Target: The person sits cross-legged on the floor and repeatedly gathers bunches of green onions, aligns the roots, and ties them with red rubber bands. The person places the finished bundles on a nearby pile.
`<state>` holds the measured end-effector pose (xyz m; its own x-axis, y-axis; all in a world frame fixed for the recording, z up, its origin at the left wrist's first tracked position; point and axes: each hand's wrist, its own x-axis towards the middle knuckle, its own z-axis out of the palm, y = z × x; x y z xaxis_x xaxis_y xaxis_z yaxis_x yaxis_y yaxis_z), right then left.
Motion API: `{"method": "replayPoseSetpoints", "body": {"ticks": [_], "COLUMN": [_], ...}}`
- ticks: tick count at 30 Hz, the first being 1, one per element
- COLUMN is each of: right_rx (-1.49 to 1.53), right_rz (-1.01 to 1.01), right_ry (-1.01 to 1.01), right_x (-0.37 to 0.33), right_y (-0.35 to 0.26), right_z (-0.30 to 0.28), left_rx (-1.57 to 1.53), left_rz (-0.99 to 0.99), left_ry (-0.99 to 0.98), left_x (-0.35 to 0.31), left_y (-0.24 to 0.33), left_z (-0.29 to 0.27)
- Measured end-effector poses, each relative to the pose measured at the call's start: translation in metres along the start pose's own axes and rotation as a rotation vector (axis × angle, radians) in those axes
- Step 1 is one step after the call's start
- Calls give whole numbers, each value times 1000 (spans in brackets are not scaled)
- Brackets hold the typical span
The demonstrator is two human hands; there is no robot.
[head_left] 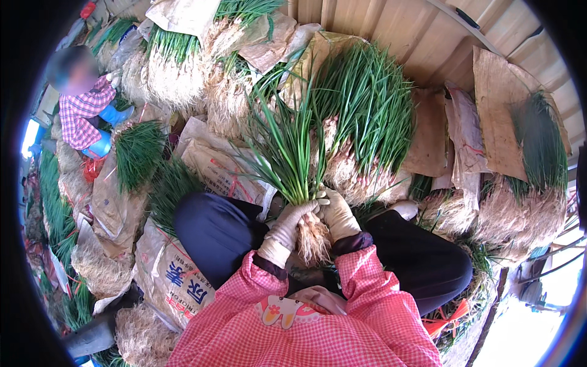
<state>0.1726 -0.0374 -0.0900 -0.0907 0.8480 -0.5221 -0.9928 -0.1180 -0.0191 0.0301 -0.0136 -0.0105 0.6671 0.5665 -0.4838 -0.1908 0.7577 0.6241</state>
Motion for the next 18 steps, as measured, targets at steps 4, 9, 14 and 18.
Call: {"method": "replayPoseSetpoints", "body": {"ticks": [4, 9, 14, 18], "right_rx": [368, -2395, -2014, -1847], "right_rz": [143, 444, -707, -608], "right_ry": [-215, 357, 909, 746], "right_x": [-19, -14, 67, 73], "right_y": [-32, -51, -118, -116], "right_z": [10, 51, 67, 80], "left_rx": [-333, -355, -146, -39], "left_rz": [-71, 67, -106, 22], "left_ry": [-204, -119, -42, 142], "left_x": [-19, -16, 6, 17], "left_y": [16, 31, 16, 5], "left_z": [8, 16, -1, -17]}}
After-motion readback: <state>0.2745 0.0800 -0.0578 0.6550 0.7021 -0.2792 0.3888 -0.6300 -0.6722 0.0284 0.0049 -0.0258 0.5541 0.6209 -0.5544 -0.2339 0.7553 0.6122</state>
